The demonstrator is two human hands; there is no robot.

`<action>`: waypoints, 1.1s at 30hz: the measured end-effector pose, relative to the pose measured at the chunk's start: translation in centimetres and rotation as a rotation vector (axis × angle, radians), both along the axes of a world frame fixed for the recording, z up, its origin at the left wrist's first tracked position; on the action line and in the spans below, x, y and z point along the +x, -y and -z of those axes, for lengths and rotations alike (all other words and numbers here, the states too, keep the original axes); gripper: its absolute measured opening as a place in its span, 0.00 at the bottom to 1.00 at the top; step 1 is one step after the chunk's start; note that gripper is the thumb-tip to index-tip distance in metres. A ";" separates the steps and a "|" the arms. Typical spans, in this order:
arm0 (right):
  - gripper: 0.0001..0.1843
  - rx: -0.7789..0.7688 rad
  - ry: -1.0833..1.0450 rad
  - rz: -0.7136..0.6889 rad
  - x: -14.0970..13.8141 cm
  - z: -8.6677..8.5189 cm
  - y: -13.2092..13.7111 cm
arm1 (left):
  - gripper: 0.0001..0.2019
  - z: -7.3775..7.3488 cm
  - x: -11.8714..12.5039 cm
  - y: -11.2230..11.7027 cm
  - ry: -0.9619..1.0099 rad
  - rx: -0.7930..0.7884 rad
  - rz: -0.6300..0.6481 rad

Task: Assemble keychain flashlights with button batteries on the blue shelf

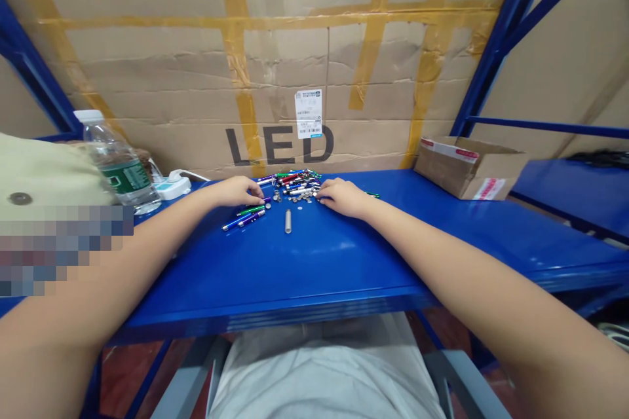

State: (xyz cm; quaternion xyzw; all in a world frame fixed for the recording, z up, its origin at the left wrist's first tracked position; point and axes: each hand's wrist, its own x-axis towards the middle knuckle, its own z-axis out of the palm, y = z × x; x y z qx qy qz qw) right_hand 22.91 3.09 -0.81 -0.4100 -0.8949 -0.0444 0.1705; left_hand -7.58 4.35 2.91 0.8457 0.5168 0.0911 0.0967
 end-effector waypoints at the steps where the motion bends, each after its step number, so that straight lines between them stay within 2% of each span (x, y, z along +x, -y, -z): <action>1: 0.08 0.000 -0.003 0.005 -0.1 0.0 0.0 | 0.11 0.0 0.0 0.0 0.008 0.033 -0.011; 5: 0.05 -0.003 -0.029 0.025 -0.1 -0.1 0.0 | 0.13 -0.1 0.6 0.8 0.133 0.220 -0.053; 7: 0.04 -0.023 -0.075 0.016 -0.3 -0.3 0.2 | 0.14 -0.1 1.6 1.6 0.213 0.263 -0.031; 12: 0.05 -0.064 -0.473 -0.096 -1.1 -1.0 1.6 | 0.11 0.8 4.5 3.8 0.418 0.194 0.122; 15: 0.06 -0.031 -0.599 -0.191 -1.5 -1.5 2.6 | 0.12 1.4 5.7 4.6 0.481 0.152 0.211; 20: 0.06 -0.020 -0.595 -0.302 -1.9 -1.6 3.3 | 0.13 1.8 6.4 5.2 0.543 0.130 0.263; 33: 0.09 -0.043 -0.596 -0.280 -2.0 -1.5 3.4 | 0.12 2.5 7.0 5.4 0.645 0.052 0.277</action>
